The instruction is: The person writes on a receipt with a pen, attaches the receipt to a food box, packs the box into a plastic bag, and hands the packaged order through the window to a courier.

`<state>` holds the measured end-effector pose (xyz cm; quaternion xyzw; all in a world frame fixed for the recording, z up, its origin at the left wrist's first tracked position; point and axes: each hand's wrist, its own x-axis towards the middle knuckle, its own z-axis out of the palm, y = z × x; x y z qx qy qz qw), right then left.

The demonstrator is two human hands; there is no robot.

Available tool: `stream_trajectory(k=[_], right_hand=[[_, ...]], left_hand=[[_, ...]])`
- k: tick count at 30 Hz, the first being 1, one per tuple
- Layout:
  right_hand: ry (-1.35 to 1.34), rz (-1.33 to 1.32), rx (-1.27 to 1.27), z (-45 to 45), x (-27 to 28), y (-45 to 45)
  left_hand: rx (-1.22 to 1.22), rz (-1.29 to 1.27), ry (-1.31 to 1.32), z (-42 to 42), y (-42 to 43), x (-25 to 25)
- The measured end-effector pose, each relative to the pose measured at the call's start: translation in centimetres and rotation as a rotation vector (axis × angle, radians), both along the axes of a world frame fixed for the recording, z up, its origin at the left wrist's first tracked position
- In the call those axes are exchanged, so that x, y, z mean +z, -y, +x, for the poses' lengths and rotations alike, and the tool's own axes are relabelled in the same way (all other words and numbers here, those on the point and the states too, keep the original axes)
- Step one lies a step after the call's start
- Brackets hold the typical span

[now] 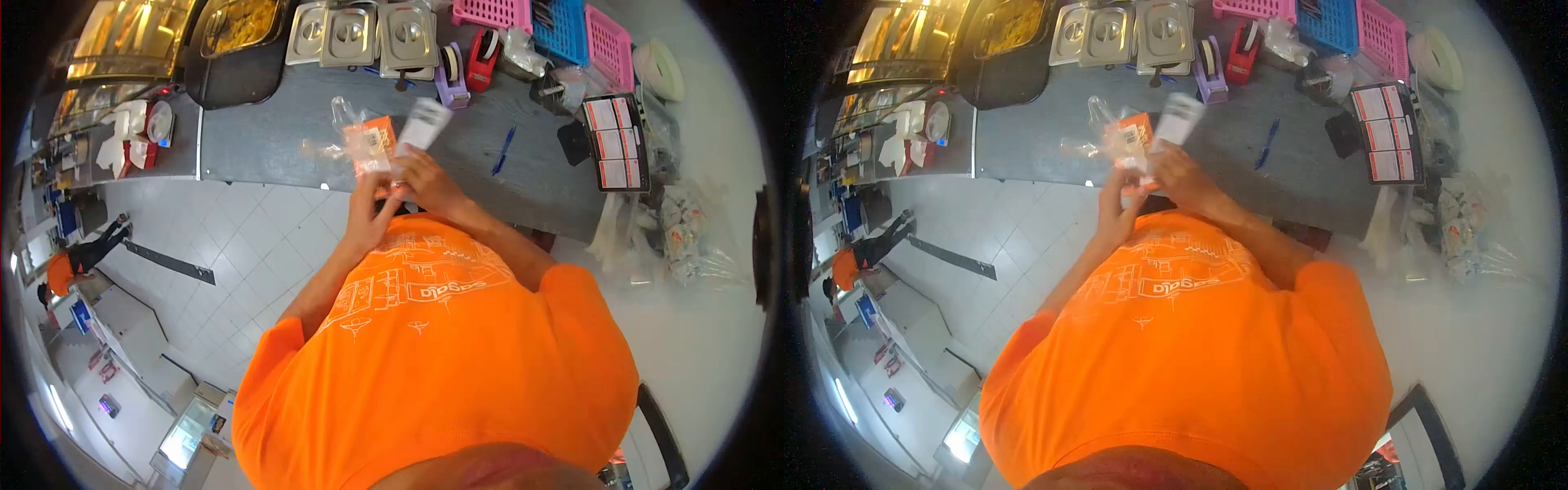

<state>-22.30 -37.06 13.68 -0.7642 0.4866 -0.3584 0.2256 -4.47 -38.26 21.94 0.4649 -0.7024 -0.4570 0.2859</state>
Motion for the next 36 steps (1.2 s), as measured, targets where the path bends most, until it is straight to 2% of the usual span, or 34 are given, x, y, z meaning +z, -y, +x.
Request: stream_trajectory(k=[1,3,4,6,7,8,10,12,14,15,17,18,21,25,27,28,30,31,33,34,36], right_hand=[[-0.182,0.046,0.178,0.6,-0.9,0.1],[-0.173,0.055,0.199,1.5,-2.4,-0.6],[-0.163,0.068,0.215,1.6,-2.7,-0.8],[-0.172,0.038,0.298,0.0,-1.0,-0.4],[-0.174,0.018,0.368,-1.1,-0.3,-0.3],[-0.147,-0.039,0.28,-2.3,-0.2,0.1],[0.01,-0.015,-0.101,-5.4,-0.9,1.5],[0.232,0.052,-0.655,-7.5,-2.5,4.8],[0.35,0.258,-0.806,-10.8,-7.4,8.8],[0.343,0.26,-0.801,-11.5,-7.2,9.8],[0.635,0.706,-0.693,-12.4,-6.2,11.6],[0.751,0.768,-0.615,-13.7,-7.5,11.9],[0.841,0.869,-0.562,-13.6,-6.3,11.3],[0.743,0.878,-0.514,-12.8,-5.3,10.8],[1.107,0.74,-0.485,-12.6,-6.1,10.1],[1.097,0.738,-0.474,-13.1,-7.3,9.6],[1.023,0.661,-0.391,-14.3,-10.1,8.2],[1.016,0.665,-0.39,-14.0,-9.5,8.0],[-0.38,-0.005,-0.664,-13.0,-8.2,7.4],[-0.383,-0.005,-0.665,-12.2,-7.8,7.0],[-0.603,0.414,-0.827,-9.8,-6.6,7.2]], left_hand=[[0.008,-0.001,0.0,-0.2,0.9,-0.5],[-0.247,-0.522,0.417,-1.3,4.6,-2.5],[-0.238,-0.527,0.415,-0.8,5.0,-4.4],[-0.195,-0.713,0.847,1.4,5.2,-9.2],[-0.189,-0.716,0.842,2.1,5.0,-9.3],[-0.145,-0.604,0.845,2.8,4.4,-9.1],[-0.094,-0.473,0.846,4.0,3.5,-9.8],[-0.082,-0.432,0.798,3.8,2.7,-9.4],[-0.065,-0.368,0.721,3.7,2.3,-9.8],[-0.058,-0.364,0.718,3.5,2.4,-9.6],[-0.102,-0.309,0.689,3.3,2.7,-8.4],[-0.091,-0.309,0.689,3.3,2.9,-8.3],[-0.123,-0.261,0.741,3.6,3.6,-8.1],[-0.143,-0.257,0.714,4.0,3.5,-8.2],[-0.138,-0.276,0.7,4.3,3.6,-8.1],[-0.157,-0.248,0.712,4.3,3.8,-7.9],[-0.183,-0.21,0.73,4.3,3.9,-8.0],[-0.179,-0.206,0.726,4.3,4.0,-8.0],[-0.164,-0.233,0.713,4.3,3.9,-8.0],[-0.164,-0.233,0.71,4.4,3.8,-7.9],[-0.18,-0.211,0.691,4.4,4.2,-7.7]])
